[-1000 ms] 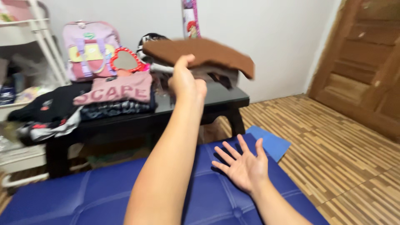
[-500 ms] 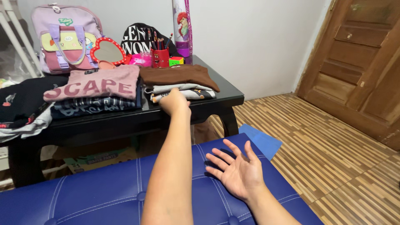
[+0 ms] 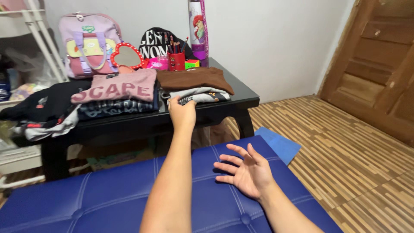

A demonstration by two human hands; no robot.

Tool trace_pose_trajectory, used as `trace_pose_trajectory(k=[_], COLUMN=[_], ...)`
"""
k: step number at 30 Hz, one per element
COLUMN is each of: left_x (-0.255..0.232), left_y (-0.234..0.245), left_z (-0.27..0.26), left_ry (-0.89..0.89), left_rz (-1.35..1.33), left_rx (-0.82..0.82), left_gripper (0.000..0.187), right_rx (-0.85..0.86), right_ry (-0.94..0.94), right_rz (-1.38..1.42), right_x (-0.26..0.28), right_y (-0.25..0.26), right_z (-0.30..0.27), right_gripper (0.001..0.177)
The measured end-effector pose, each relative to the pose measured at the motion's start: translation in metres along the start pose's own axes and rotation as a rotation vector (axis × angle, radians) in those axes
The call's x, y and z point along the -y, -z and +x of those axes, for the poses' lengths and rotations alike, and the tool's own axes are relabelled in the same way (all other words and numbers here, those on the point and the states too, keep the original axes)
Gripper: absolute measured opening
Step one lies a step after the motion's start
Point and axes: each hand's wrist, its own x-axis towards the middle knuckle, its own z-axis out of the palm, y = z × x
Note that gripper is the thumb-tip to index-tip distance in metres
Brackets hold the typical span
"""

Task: The person folds several t-shirts one by one on a blue ottoman. They smooth each shirt, fold the sides and bottom, then stack the folded shirts on a nearby table.

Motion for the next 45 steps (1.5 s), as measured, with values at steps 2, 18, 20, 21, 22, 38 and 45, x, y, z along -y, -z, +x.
trace_pose_trajectory(k=[2,18,20,21,22,38,45], left_x=[0.007,-0.074,-0.087,-0.093,-0.098,-0.174,-0.203], left_y=[0.021,0.31,0.342,0.356,0.371,0.596,0.68], left_z=[-0.005,-0.183,-0.204,-0.213,-0.221,-0.323,-0.356], left_ry=[0.166,0.806,0.783,0.77,0.753,0.464,0.344], left_rz=[-0.06,-0.257,-0.304,-0.328,-0.337,-0.373,-0.379], left_rx=[0.089,0.148,0.082,0.048,0.029,-0.32,-0.401], left_gripper=[0.046,0.018,0.021,0.022,0.022,0.02,0.022], right_rx=[0.088,-0.212,-0.224,-0.227,-0.228,0.107,0.226], right_ry=[-0.047,-0.107,-0.101,-0.115,-0.128,-0.382,-0.519], right_rz=[-0.009,-0.094,-0.054,-0.047,-0.039,0.005,0.029], right_x=[0.0,-0.048,-0.068,-0.079,-0.09,-0.263,-0.329], right_y=[-0.001,-0.043,-0.064,-0.076,-0.089,-0.28,-0.344], right_z=[-0.003,-0.048,-0.066,-0.076,-0.086,-0.18,-0.212], right_gripper=[0.069,0.064,0.064,0.063,0.063,0.062,0.058])
